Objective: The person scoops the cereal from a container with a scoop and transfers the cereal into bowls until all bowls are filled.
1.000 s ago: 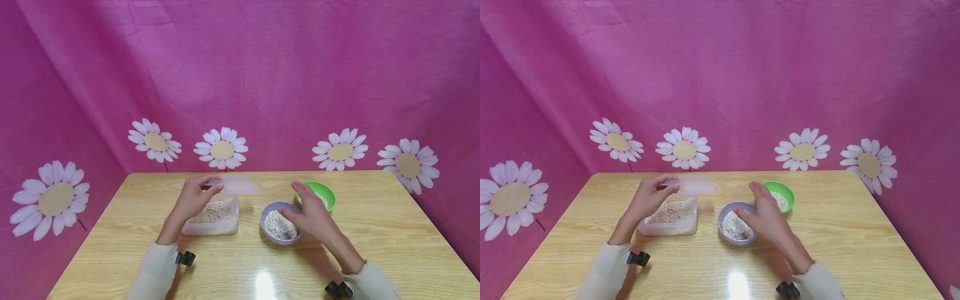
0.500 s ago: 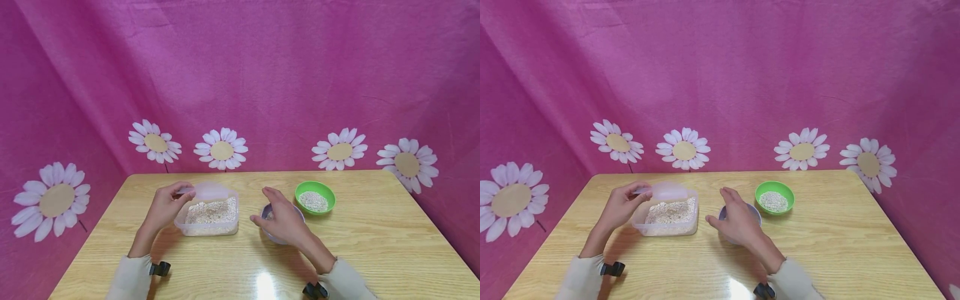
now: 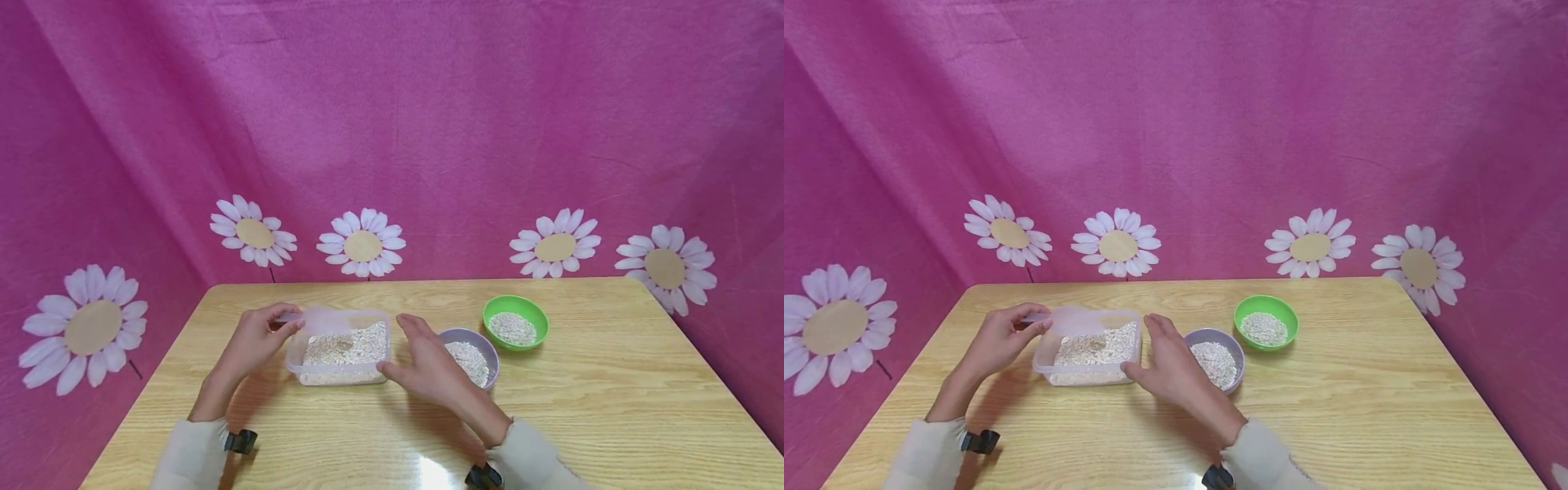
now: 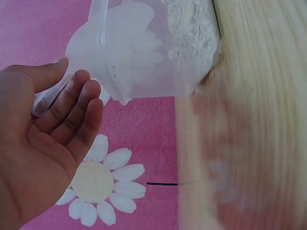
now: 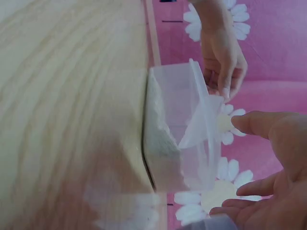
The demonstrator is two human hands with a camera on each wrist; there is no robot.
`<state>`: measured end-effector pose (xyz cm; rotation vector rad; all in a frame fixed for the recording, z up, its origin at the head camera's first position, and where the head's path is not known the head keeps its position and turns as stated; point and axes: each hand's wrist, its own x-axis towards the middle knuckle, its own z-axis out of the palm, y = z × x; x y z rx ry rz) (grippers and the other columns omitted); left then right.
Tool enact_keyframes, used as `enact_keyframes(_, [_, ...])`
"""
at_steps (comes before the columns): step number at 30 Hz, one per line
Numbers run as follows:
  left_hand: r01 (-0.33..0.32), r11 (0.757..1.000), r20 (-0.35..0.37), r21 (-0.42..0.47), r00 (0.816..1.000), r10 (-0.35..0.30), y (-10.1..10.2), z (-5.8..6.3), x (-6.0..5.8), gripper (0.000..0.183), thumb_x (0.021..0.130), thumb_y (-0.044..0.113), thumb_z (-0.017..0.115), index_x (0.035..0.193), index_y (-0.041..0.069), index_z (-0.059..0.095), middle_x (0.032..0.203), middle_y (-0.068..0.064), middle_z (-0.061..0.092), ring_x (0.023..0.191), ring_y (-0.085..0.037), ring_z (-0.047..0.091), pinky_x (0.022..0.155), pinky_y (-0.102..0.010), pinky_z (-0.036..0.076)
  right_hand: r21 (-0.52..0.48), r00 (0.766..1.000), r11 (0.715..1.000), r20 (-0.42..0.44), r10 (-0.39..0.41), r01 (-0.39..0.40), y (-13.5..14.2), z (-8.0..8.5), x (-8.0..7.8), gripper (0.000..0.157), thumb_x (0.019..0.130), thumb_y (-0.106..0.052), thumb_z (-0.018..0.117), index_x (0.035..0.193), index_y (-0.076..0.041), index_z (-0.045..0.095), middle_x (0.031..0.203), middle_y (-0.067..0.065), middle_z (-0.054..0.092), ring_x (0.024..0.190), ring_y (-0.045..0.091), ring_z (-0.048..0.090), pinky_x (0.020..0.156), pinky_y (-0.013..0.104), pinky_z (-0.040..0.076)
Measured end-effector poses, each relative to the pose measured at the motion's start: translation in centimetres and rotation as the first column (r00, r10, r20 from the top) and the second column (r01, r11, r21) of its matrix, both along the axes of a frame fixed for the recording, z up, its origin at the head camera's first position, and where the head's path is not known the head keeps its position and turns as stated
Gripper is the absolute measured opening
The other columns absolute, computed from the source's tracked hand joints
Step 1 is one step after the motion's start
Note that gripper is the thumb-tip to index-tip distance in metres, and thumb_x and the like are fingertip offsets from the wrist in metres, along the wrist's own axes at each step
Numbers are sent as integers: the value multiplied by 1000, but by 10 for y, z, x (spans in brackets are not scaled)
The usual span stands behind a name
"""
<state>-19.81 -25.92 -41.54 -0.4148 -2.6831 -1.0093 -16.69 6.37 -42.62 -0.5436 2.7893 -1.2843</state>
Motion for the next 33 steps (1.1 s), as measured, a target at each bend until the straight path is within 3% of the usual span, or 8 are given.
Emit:
enact_keyframes(8, [95, 983, 52, -157, 995, -88, 0, 6, -5, 11, 101, 14, 76, 108, 7, 79, 93, -1, 78, 80, -11, 68, 76, -30, 57, 3, 999, 999, 25, 44, -45, -18, -9, 1, 95, 94, -33, 83, 164, 6, 33, 169, 24, 38, 154, 45, 43, 126, 58, 36])
enact_keyframes(13, [149, 970, 86, -193, 987, -134, 9, 8, -7, 16, 100, 15, 77, 112, 4, 79, 96, -3, 79, 78, -10, 64, 75, -29, 57, 2, 1000, 1000, -1, 30, -30, -25, -15, 0, 96, 93, -31, 84, 162, 10, 32, 167, 29, 38, 154, 44, 42, 127, 56, 36])
enact_keyframes(20, [165, 974, 128, -156, 981, -146, 26, 1, -9, 19, 101, 16, 76, 115, 3, 79, 98, -5, 79, 76, -11, 59, 72, -26, 53, -23, 1000, 1000, -7, 13, -13, -28, -23, -1, 95, 93, -30, 83, 163, 10, 31, 159, 28, 48, 149, 42, 48, 125, 55, 39])
enact_keyframes(25, [186, 980, 109, -76, 978, -177, 42, -8, -11, 13, 103, 16, 74, 109, 5, 79, 94, -5, 78, 75, -8, 60, 71, -25, 52, -34, 1000, 999, -22, 20, -20, -28, -25, -3, 93, 91, -28, 84, 162, 8, 35, 151, 26, 57, 141, 41, 56, 120, 55, 45])
enact_keyframes(33, [149, 989, 133, -2, 980, -147, 58, -17, -13, 7, 104, 13, 72, 102, 8, 77, 84, 1, 71, 77, -9, 62, 72, -26, 53, -44, 1000, 999, -3, 18, -19, -28, -23, -5, 94, 92, -29, 84, 162, 8, 34, 154, 26, 55, 144, 42, 54, 122, 55, 43])
